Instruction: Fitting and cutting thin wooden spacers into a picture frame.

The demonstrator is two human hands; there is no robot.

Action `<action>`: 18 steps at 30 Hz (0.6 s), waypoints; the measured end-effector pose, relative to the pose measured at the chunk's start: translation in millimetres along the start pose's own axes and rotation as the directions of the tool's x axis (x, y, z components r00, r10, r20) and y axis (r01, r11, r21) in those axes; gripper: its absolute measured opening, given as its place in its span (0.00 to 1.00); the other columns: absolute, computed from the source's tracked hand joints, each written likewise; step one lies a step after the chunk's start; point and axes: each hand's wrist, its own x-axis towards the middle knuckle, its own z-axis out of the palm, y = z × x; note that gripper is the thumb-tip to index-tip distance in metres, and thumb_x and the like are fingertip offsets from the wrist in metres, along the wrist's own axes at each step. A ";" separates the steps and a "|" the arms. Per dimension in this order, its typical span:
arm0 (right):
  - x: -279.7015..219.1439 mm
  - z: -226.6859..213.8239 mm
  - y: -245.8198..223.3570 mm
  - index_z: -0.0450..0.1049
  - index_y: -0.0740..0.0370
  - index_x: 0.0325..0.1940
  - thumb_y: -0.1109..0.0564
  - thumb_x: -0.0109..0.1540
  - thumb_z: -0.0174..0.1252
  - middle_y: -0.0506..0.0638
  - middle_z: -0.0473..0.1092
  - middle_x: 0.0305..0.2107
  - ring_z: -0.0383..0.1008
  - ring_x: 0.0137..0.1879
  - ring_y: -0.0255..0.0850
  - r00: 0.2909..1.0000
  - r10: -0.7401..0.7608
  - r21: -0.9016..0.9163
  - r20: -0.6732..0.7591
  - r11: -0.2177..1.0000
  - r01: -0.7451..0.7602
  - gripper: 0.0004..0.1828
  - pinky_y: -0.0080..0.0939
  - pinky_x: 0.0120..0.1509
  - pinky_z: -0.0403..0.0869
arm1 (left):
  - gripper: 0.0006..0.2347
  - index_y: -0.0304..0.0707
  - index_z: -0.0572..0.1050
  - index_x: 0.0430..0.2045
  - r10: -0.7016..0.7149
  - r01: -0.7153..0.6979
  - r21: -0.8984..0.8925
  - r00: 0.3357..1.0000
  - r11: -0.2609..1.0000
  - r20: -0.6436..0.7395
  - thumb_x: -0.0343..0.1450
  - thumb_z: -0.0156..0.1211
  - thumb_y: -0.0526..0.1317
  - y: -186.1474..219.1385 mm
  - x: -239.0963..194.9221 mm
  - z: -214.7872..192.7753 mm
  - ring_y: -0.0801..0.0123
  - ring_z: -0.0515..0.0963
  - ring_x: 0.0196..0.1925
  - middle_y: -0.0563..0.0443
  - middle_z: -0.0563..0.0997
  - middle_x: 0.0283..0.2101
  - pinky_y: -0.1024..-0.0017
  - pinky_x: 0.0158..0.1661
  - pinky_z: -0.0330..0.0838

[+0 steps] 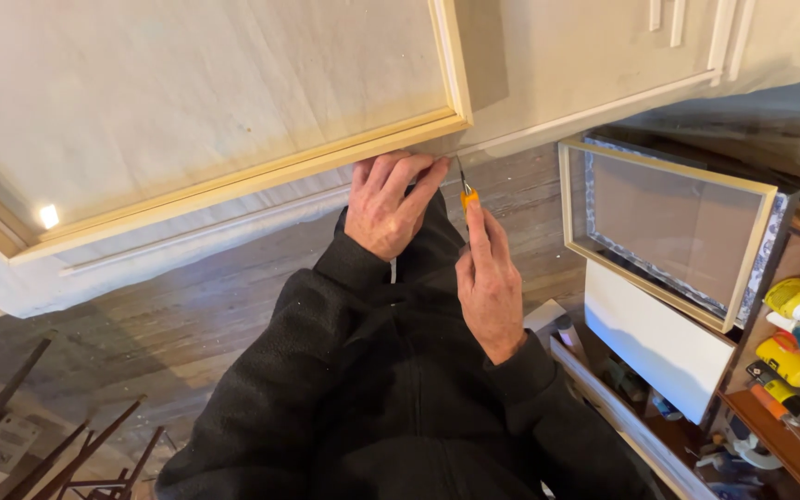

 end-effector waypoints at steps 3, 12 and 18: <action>-4.0 2.3 0.7 0.59 0.60 0.83 0.68 0.73 0.47 0.65 0.68 0.62 0.76 0.65 0.62 1.000 0.009 -0.006 -0.016 1.000 -0.009 0.32 0.57 0.60 0.81 | 0.10 0.43 0.85 0.48 0.009 -0.009 0.003 1.000 1.000 0.017 0.81 0.55 0.34 -1.6 -4.3 0.7 0.58 0.80 0.47 0.49 0.79 0.46 0.62 0.47 0.70; -2.7 3.9 4.1 0.59 0.59 0.83 0.68 0.73 0.46 0.63 0.68 0.64 0.76 0.66 0.59 1.000 0.002 0.025 0.004 1.000 -0.002 0.32 0.52 0.60 0.80 | 0.11 0.46 0.85 0.47 0.010 -0.010 0.046 1.000 0.999 0.004 0.78 0.58 0.30 -1.6 -4.1 2.8 0.59 0.80 0.46 0.51 0.79 0.45 0.63 0.46 0.70; 1.6 0.2 -3.1 0.54 0.57 0.86 0.69 0.73 0.45 0.60 0.68 0.61 0.76 0.64 0.57 1.000 -0.013 -0.005 0.024 1.000 0.013 0.35 0.51 0.60 0.81 | 0.12 0.45 0.84 0.50 0.017 -0.018 0.042 1.000 0.999 0.022 0.79 0.56 0.30 -2.1 -6.1 0.6 0.57 0.80 0.47 0.50 0.78 0.45 0.61 0.46 0.71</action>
